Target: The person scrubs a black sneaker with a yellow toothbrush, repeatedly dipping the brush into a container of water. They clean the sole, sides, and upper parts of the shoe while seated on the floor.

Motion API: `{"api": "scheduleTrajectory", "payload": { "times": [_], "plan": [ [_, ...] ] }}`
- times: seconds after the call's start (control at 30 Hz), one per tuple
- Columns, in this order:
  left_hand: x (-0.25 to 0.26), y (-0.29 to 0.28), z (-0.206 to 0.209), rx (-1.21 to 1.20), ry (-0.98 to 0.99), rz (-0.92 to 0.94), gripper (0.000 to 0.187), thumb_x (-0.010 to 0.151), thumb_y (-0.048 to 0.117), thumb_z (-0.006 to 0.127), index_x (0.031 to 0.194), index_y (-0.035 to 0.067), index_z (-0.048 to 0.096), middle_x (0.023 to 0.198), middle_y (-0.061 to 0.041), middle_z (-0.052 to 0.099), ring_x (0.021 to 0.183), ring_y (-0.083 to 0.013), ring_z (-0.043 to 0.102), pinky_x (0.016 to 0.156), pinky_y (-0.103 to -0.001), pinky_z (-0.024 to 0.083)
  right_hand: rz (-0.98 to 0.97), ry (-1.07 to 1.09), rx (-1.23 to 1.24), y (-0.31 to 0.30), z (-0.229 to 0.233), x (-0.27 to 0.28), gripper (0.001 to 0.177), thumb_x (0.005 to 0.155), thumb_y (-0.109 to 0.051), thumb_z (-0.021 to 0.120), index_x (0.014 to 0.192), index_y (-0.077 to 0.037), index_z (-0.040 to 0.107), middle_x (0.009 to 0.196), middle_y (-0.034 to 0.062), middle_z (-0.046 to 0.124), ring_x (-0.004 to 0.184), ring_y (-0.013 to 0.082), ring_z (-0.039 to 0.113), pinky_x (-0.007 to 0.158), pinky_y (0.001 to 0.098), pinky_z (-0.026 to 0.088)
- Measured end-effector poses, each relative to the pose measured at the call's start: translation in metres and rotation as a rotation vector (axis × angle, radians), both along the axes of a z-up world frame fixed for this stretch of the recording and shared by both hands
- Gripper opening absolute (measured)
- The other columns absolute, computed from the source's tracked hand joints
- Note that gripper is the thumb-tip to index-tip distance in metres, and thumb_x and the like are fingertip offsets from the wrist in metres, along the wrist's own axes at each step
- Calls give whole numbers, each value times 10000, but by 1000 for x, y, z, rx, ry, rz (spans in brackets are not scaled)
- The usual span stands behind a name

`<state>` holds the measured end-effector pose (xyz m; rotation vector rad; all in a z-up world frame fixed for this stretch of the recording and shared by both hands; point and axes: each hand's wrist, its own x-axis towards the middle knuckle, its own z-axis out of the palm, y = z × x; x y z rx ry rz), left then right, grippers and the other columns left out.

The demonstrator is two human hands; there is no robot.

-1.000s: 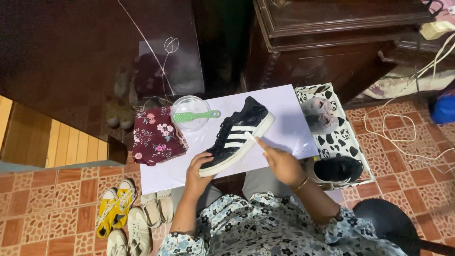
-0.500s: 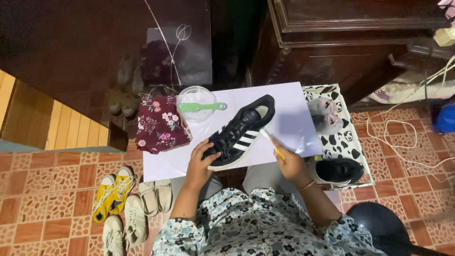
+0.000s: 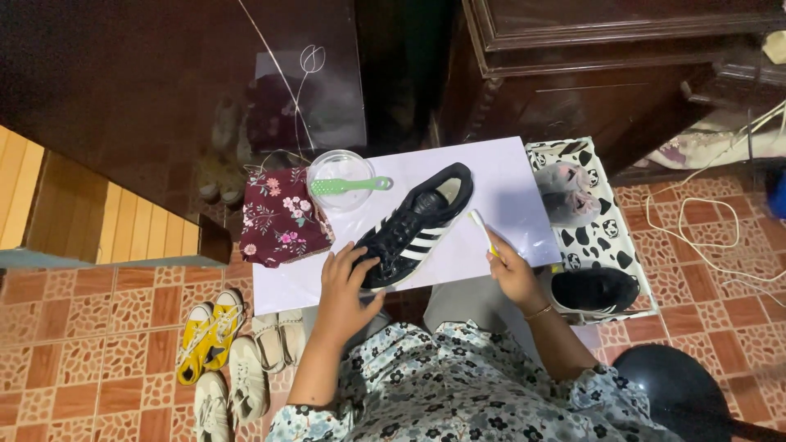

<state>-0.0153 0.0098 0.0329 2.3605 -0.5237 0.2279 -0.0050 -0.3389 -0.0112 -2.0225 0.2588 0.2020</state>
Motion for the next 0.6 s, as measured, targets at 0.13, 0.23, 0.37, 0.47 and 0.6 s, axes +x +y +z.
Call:
{"api": "scheduleTrajectory", "payload": {
  "times": [0.13, 0.23, 0.37, 0.47, 0.6],
  "plan": [
    [30, -49, 26, -67, -78, 47, 485, 816, 282, 800, 1254, 150, 640, 1285, -85, 585, 1348, -336, 481, 1173, -596, 275, 9, -24, 113, -2, -27, 0, 515, 1043, -116, 441, 1556, -163, 431, 620, 75, 558, 550, 160, 515, 514, 269, 464],
    [59, -97, 47, -13, -46, -16, 695, 752, 269, 853, 1360, 113, 556, 1331, -145, 540, 1352, -381, 454, 1157, -638, 249, 14, -41, 214, 0, -37, -4, 532, 1037, -106, 431, 1566, -145, 394, 624, 51, 540, 504, 130, 500, 459, 235, 429],
    [107, -149, 58, 111, 77, -33, 856, 750, 262, 856, 1464, 38, 440, 1432, -278, 452, 1409, -478, 373, 1161, -674, 192, 4, -42, 249, -3, -41, -12, 532, 1020, -100, 474, 1547, -139, 424, 637, 54, 549, 505, 126, 503, 463, 226, 419],
    [142, -174, 57, 234, 190, -20, 975, 741, 332, 860, 1523, 51, 350, 1472, -321, 412, 1438, -520, 320, 1161, -689, 134, -14, -30, 262, -8, -39, -15, 525, 1016, -97, 496, 1536, -126, 436, 649, 46, 545, 515, 118, 501, 477, 219, 416],
    [165, -184, 48, 459, 447, 48, 1242, 649, 324, 909, 1603, 65, 157, 1325, -322, 584, 1246, -517, 559, 1097, -675, 239, -8, -52, 284, -13, -40, -20, 530, 1012, -91, 509, 1536, -133, 438, 642, 55, 530, 502, 117, 498, 462, 216, 413]
  ]
}}
